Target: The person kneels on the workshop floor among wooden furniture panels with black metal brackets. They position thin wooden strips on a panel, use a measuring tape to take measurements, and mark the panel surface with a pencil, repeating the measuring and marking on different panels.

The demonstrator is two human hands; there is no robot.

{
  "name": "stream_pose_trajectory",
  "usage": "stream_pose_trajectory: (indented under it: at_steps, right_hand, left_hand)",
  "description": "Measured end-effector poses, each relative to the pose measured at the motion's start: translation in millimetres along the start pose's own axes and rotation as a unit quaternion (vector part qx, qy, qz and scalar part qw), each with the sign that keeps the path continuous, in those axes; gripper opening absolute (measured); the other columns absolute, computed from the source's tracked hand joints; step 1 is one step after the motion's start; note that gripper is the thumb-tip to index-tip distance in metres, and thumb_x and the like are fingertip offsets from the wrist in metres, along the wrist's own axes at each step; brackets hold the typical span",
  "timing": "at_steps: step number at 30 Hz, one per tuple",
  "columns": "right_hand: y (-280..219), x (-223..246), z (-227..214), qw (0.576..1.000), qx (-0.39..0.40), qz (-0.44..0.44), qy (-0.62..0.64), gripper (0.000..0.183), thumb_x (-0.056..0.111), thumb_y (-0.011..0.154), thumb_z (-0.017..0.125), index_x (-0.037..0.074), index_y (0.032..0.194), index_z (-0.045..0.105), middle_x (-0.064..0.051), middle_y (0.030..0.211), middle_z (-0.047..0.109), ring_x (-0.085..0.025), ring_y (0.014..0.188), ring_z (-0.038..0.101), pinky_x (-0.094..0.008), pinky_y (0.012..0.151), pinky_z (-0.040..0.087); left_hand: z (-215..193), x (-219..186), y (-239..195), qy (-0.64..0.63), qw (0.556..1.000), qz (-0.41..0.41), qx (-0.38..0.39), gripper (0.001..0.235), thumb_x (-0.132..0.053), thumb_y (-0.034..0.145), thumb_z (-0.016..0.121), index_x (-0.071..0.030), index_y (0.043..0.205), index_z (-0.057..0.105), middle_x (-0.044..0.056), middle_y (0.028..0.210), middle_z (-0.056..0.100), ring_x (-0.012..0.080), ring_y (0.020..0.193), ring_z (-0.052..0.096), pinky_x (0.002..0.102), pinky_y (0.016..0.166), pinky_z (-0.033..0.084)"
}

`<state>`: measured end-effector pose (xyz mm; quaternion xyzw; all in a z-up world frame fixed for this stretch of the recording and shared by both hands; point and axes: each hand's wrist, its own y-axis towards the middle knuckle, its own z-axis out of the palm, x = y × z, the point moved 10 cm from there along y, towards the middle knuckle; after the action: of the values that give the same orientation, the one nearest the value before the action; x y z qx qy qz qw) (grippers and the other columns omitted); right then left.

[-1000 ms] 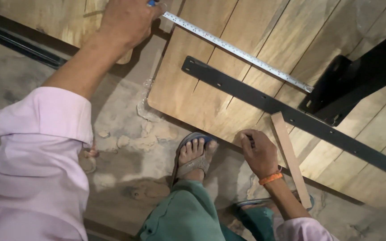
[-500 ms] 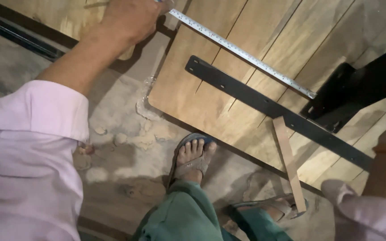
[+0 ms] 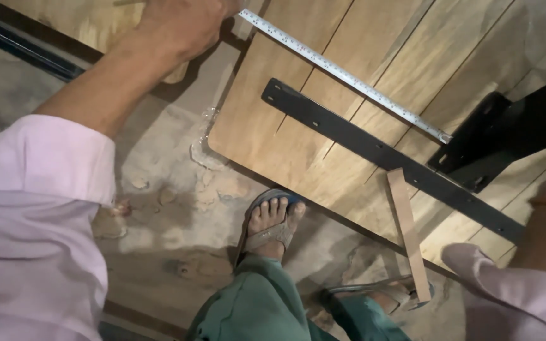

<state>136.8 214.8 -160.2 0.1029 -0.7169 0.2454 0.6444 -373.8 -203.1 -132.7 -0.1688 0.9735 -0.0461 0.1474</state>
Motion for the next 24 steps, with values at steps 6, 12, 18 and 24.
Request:
stream_pose_trajectory:
  at_steps: [6,12,18,24]
  right_hand:
    - [-33,-5,53,0.999,0.017,0.018,0.044,0.042,0.034,0.126,0.032,0.004,0.124,0.061,-0.008,0.113,0.060,-0.017,0.108,0.062,-0.031,0.099,0.050]
    - [-42,12,80,0.998,0.032,0.005,0.054,0.041,0.036,0.122,0.036,0.006,0.136,0.060,-0.006,0.124,0.061,-0.016,0.119,0.061,-0.031,0.107,0.051]
    - [-43,14,56,0.998,0.039,-0.012,0.045,0.044,0.039,0.118,0.039,0.009,0.142,0.059,-0.003,0.131,0.060,-0.016,0.127,0.059,-0.032,0.116,0.050]
    - [-9,-48,-8,0.997,-0.010,0.007,0.082,0.050,0.048,0.113,0.047,0.010,0.142,0.064,-0.003,0.133,0.065,-0.018,0.127,0.060,-0.035,0.117,0.049]
  left_hand:
    - [2,0,1,0.010,1.000,0.001,0.010,0.026,0.001,0.090,0.063,-0.006,0.111,0.076,0.021,0.087,0.071,0.0367,0.076,0.070,0.049,0.062,0.055]
    - [-1,-3,-1,0.034,0.999,0.021,-0.012,0.027,-0.001,0.093,0.063,-0.009,0.115,0.078,0.019,0.089,0.072,0.0346,0.078,0.071,0.047,0.065,0.056]
    - [1,-3,1,0.037,0.999,0.031,-0.018,0.028,-0.001,0.091,0.064,-0.007,0.114,0.078,0.019,0.088,0.072,0.0344,0.079,0.071,0.047,0.067,0.057]
    - [-3,-2,0,0.016,1.000,0.008,0.004,0.021,0.000,0.095,0.063,-0.005,0.110,0.076,0.021,0.089,0.071,0.0371,0.079,0.070,0.049,0.065,0.055]
